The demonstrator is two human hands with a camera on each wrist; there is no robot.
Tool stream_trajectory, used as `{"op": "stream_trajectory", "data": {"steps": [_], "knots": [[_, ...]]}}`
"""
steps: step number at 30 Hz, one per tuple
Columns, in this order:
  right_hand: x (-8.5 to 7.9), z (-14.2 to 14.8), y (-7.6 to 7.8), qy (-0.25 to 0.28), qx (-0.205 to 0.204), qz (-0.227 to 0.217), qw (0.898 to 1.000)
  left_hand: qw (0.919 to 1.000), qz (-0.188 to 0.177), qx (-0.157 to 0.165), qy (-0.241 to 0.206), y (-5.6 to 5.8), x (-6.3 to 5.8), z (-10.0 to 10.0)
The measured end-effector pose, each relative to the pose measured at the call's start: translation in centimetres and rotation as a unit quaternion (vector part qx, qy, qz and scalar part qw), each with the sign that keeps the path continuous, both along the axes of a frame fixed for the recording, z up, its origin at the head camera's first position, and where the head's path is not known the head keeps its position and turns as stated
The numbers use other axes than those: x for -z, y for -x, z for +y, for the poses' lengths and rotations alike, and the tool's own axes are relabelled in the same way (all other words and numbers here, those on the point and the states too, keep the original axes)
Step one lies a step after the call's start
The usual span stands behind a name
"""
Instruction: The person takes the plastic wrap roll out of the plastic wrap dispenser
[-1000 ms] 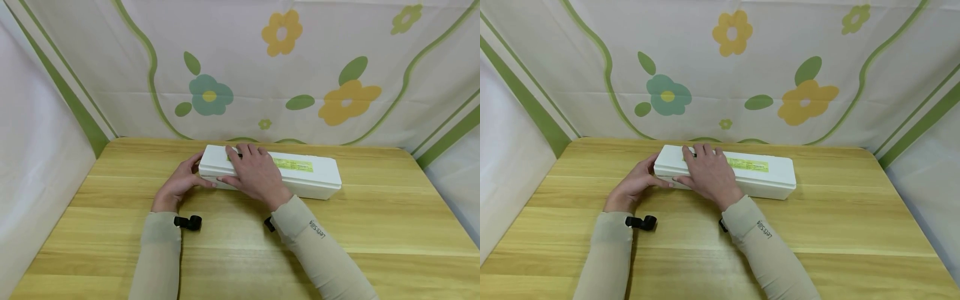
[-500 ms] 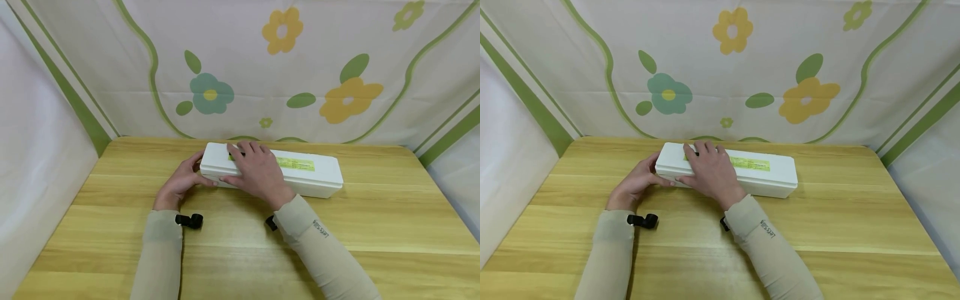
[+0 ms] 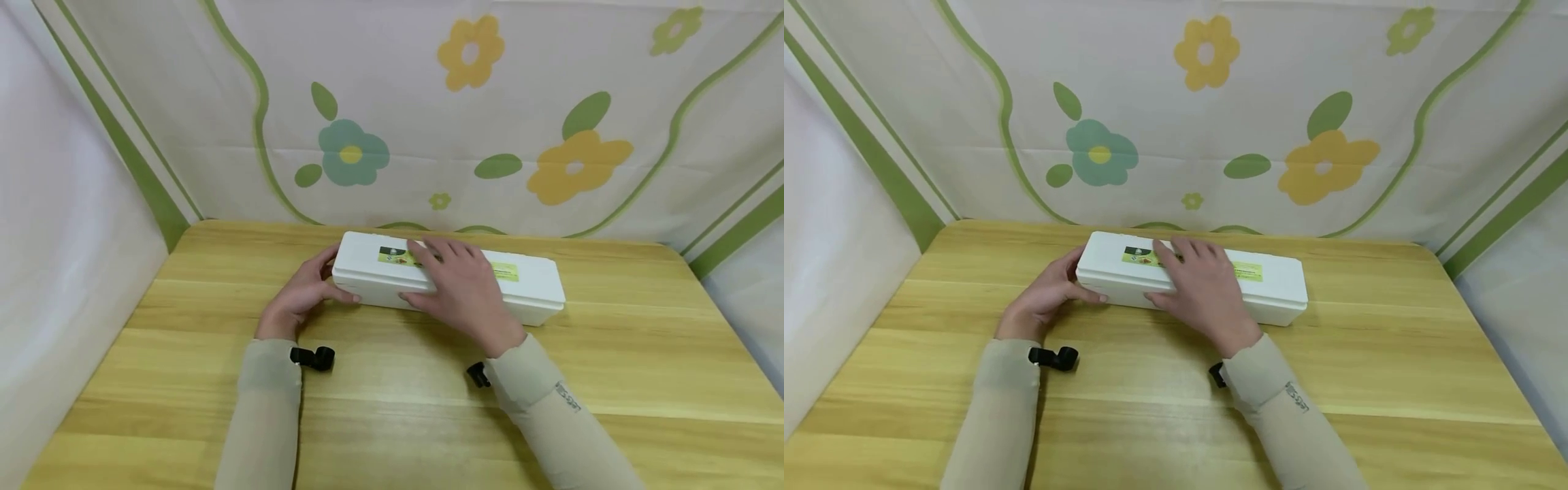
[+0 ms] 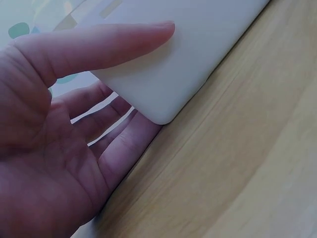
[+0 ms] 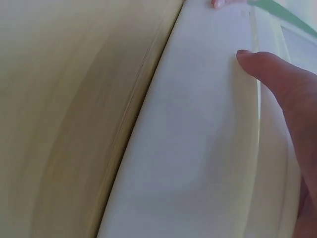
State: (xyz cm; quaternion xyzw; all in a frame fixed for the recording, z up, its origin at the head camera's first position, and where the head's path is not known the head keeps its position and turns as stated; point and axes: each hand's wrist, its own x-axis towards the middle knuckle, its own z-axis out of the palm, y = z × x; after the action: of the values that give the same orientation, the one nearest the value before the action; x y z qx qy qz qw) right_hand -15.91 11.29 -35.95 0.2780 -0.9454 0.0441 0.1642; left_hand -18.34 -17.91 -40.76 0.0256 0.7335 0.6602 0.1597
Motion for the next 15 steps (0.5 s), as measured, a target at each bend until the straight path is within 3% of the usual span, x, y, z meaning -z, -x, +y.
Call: {"op": "stream_trajectory", "data": {"steps": [5, 15], "knots": [[0.2, 3.0, -0.7, 0.04, 0.024, -0.021, 0.999, 1.0, 0.002, 0.004, 0.003, 0.0, -0.1, 0.0], [0.6, 7.0, -1.4, 0.057, 0.047, -0.018, 0.997, 0.9999, 0.008, 0.001, 0.01, -0.3, 0.1, -1.4]]}}
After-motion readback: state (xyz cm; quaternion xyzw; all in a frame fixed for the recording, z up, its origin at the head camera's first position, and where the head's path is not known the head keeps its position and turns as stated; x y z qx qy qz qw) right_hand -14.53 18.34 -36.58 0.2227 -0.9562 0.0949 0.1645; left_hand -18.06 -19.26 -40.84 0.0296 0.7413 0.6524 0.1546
